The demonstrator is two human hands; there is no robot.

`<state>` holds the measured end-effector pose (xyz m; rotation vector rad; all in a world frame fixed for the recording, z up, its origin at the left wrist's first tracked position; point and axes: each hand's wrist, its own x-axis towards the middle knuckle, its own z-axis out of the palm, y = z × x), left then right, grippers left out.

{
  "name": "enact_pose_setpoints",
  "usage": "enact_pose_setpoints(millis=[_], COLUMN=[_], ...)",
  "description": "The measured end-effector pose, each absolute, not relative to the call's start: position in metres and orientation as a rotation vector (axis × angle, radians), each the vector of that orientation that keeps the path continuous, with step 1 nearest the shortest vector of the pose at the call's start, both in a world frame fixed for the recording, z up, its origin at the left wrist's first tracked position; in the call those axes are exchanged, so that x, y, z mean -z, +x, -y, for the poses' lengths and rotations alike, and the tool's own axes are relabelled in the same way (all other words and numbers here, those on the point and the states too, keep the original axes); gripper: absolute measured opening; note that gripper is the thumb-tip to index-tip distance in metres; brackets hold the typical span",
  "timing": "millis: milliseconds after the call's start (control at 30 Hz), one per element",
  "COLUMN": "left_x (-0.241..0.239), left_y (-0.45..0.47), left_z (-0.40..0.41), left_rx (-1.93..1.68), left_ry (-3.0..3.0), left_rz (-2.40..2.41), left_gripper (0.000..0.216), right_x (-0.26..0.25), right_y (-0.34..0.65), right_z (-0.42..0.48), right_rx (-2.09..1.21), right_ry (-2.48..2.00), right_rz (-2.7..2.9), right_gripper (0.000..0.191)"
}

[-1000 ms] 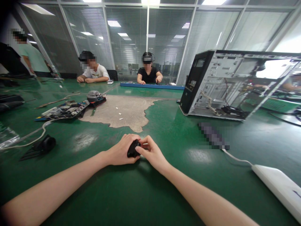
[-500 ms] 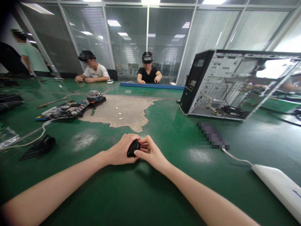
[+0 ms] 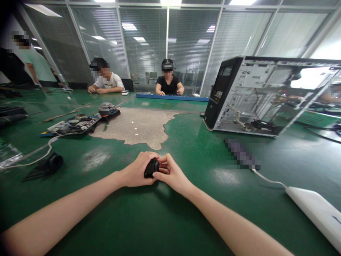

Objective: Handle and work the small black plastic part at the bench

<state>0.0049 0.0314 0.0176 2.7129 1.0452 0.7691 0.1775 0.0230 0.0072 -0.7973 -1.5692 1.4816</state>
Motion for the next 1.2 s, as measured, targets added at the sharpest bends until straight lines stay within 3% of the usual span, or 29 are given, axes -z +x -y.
enact_pose_setpoints(millis=[200, 1200], left_x=[-0.0184, -0.0173], left_y=[0.0047, 0.0042], left_z=[-0.0317, -0.0322], left_rx=[-0.777, -0.762], left_ry=[2.715, 2.712], left_rz=[-1.029, -1.04], left_gripper=[0.051, 0.05], right_x=[-0.0083, -0.0054], right_y=[0.1747, 0.1761], right_z=[-0.0214, -0.0212], right_rx=[-1.399, -1.448], right_ry=[-0.871, -0.8], right_rz=[1.545, 1.586], right_gripper=[0.025, 0.032])
